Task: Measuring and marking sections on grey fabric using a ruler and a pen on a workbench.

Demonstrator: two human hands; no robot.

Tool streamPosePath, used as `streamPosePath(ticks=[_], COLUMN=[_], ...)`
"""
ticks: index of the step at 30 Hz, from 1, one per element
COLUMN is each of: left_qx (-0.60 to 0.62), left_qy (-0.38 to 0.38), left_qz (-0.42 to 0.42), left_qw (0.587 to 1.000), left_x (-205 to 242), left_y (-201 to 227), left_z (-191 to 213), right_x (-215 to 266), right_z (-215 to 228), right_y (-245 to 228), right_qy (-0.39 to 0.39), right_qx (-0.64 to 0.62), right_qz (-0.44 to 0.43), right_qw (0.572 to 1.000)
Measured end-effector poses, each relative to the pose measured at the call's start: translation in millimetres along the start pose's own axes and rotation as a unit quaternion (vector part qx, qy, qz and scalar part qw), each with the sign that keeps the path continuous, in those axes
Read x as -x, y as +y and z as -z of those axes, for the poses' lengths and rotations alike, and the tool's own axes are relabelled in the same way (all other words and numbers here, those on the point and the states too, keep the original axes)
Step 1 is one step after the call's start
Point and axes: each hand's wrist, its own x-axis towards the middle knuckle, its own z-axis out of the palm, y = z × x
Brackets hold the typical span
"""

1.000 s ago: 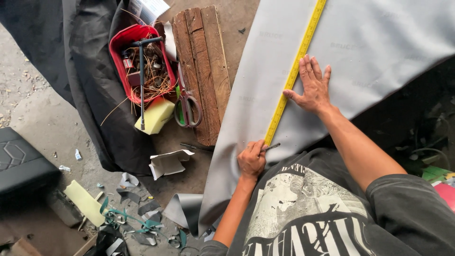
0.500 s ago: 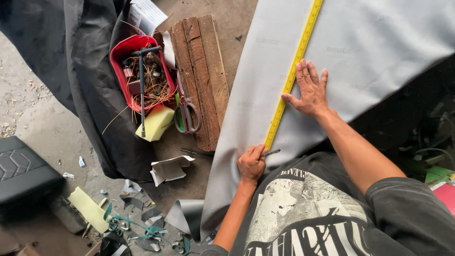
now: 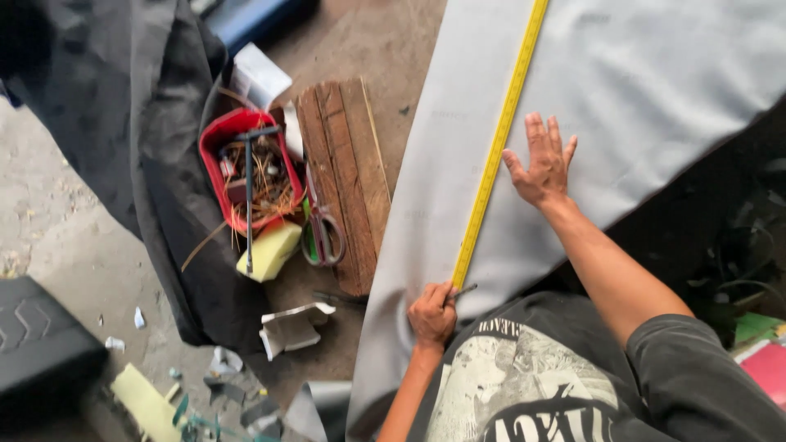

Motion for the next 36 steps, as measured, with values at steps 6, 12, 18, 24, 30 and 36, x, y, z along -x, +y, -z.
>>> streamPosePath(ticks=[6, 12, 18, 24, 30, 36], left_qx=[0.013, 0.020, 0.021, 0.010, 0.018, 0.009], left_qy=[-0.030, -0.033, -0.025, -0.019, -0.020, -0.018], left_qz=[-0.020, -0.017, -0.022, -0.016, -0.021, -0.024], left_qw=[0.999, 0.999, 0.999, 1.000, 0.999, 1.000], left_x=[-14, -8, -8, -8, -7, -9], left_y=[7, -2, -1, 0, -2, 0], left_z=[7, -2, 0, 0, -1, 1], right_x=[-32, -27, -25, -25, -26, -26], right_z=[4, 1, 1, 7, 9, 12], right_y=[-4, -8, -8, -14, -15, -18], right_qy=[-0.073, -0.061, -0.080, -0.090, -0.108, -0.125], right_qx=[0.019, 0.002, 0.007, 0.007, 0.017, 0.022], right_qz=[-0.063, -0.056, -0.057, -0.064, -0.065, -0.067], right_qw=[0.995, 0.997, 0.995, 0.994, 0.992, 0.990])
